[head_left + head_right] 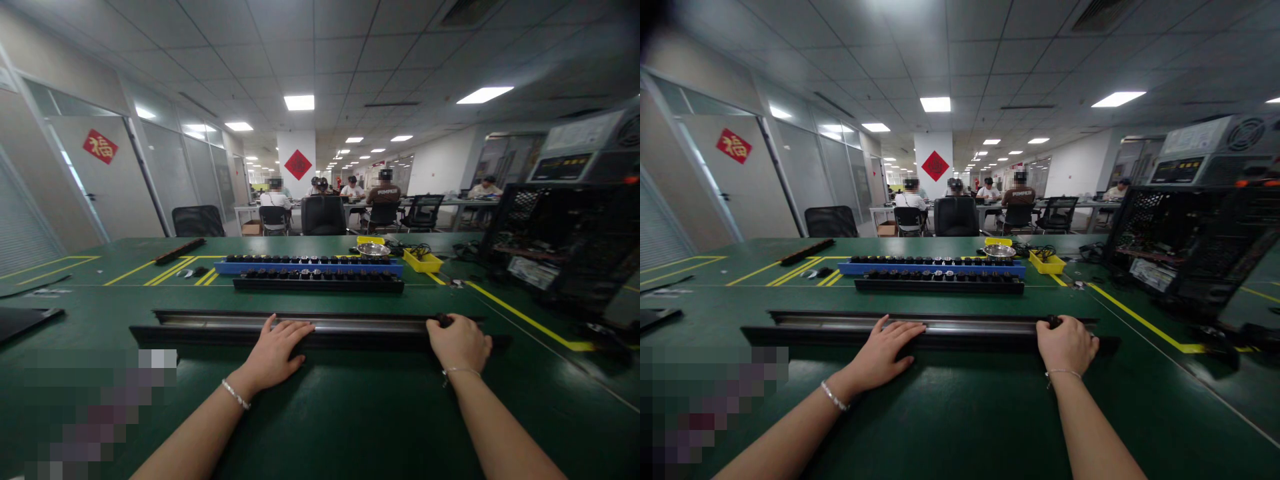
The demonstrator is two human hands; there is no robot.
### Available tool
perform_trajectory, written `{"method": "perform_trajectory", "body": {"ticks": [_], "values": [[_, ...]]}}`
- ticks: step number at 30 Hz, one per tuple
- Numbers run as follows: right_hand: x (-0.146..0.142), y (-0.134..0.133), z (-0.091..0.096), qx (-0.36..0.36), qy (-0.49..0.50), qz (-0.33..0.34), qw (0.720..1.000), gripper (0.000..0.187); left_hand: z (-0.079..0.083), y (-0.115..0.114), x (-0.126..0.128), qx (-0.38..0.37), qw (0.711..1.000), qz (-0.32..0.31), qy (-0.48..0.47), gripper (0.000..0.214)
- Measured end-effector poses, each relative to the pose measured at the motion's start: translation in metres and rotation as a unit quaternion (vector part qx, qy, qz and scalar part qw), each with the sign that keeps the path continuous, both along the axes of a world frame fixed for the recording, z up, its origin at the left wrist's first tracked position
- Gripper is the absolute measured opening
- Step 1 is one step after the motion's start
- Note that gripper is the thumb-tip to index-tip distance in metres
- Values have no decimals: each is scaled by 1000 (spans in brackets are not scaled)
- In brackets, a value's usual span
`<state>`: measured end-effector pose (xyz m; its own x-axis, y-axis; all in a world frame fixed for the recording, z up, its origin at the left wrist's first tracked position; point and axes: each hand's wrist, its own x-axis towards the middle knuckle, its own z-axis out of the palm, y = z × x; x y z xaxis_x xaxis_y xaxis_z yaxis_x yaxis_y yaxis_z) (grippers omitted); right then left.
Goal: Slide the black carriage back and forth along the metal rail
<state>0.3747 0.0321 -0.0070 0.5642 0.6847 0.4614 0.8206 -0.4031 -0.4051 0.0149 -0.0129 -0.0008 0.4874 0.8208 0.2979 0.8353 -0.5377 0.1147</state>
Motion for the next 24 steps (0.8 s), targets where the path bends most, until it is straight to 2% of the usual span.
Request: {"method": "perform_trajectory", "body": {"ticks": [24], "values": [[15,0,2,-13,14,-10,1000,46,-2,1,-1,15,1000,-1,15,66]]}}
